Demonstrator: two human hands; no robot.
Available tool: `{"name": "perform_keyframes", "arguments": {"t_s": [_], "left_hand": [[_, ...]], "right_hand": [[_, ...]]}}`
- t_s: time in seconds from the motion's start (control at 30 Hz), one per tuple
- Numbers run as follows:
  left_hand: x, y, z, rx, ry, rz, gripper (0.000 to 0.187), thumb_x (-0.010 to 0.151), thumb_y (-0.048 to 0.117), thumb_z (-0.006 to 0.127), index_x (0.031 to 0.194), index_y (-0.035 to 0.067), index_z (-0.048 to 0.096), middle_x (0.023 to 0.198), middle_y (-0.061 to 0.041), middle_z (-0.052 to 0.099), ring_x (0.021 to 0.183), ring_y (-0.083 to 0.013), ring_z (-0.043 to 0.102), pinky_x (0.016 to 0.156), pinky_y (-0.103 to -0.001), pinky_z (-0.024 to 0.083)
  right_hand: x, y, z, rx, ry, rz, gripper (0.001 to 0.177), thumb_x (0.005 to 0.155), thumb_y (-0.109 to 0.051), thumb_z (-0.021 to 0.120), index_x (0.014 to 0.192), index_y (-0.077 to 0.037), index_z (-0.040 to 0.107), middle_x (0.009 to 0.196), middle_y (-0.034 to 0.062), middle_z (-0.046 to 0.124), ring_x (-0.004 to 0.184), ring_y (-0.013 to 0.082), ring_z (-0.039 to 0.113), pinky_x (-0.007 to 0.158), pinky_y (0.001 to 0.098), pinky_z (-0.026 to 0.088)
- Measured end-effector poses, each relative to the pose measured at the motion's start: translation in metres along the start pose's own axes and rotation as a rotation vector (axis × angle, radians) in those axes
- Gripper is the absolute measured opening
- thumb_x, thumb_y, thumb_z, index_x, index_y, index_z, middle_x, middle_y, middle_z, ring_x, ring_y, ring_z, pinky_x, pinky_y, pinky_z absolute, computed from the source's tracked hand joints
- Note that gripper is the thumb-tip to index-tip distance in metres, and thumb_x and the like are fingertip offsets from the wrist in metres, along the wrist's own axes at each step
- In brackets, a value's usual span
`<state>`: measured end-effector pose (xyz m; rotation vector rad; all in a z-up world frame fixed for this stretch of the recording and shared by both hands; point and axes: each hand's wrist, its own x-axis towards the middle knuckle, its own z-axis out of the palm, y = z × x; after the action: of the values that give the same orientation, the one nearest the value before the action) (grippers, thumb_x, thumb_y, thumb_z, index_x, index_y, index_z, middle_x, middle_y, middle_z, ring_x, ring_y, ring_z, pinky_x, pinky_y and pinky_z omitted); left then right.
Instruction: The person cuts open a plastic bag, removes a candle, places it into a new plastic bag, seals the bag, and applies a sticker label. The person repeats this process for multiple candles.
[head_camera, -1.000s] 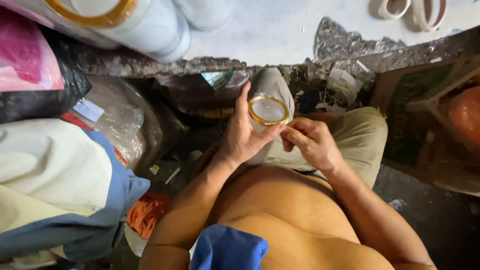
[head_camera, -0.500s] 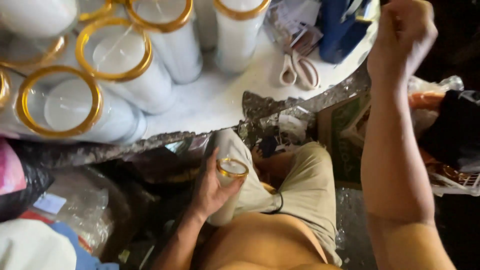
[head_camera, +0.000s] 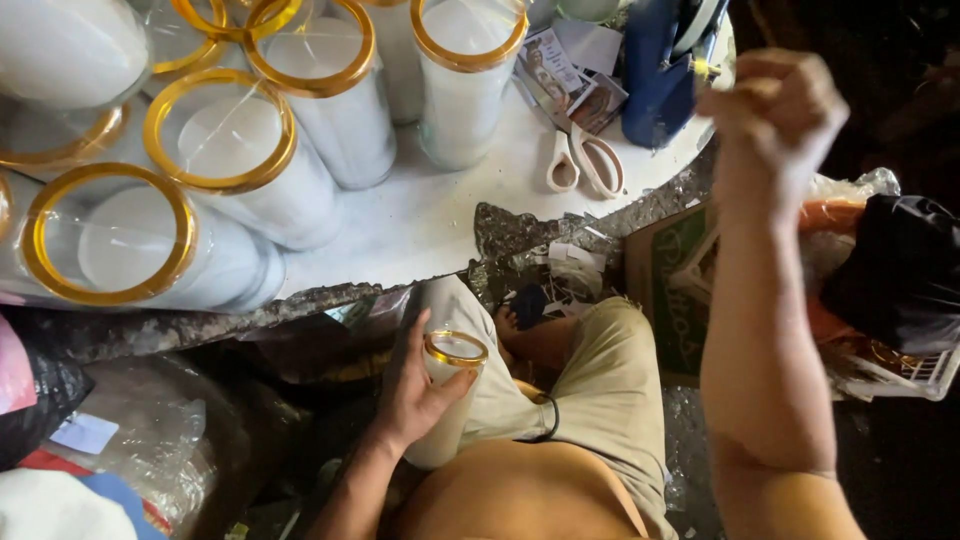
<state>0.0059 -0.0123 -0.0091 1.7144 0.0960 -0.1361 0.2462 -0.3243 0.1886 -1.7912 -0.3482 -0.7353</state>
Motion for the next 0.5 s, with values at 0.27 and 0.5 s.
{"name": "perform_keyframes", "arguments": {"t_s": [0.27, 0.5], "left_hand": [[0.004, 0.001, -0.001, 0.121, 0.025, 0.131, 0.094, 0.080, 0.034, 0.082, 0.155, 0.006, 0.032, 0.154, -0.020, 0.046, 0.140, -0.0304, 0.049, 0.117, -0.040, 0.036], [0.008, -0.009, 0.002, 0.216, 0.031, 0.186, 0.094, 0.079, 0.036, 0.083, 0.153, 0.004, 0.035, 0.155, -0.022, 0.045, 0.143, -0.0324, 0.045, 0.119, -0.042, 0.032]], "right_hand": [[-0.010, 0.034, -0.004, -0.487, -0.172, -0.188, 0.037, 0.096, 0.009, 0.071, 0.132, 0.006, 0.075, 0.082, 0.0086, 0.071, 0.068, 0.0148, 0.055, 0.065, 0.0325, 0.055], [-0.007, 0.045, -0.013, -0.562, -0.207, -0.320, 0.037, 0.095, 0.017, 0.076, 0.130, 0.006, 0.080, 0.087, 0.0127, 0.070, 0.081, 0.0224, 0.053, 0.066, 0.0386, 0.050]]}}
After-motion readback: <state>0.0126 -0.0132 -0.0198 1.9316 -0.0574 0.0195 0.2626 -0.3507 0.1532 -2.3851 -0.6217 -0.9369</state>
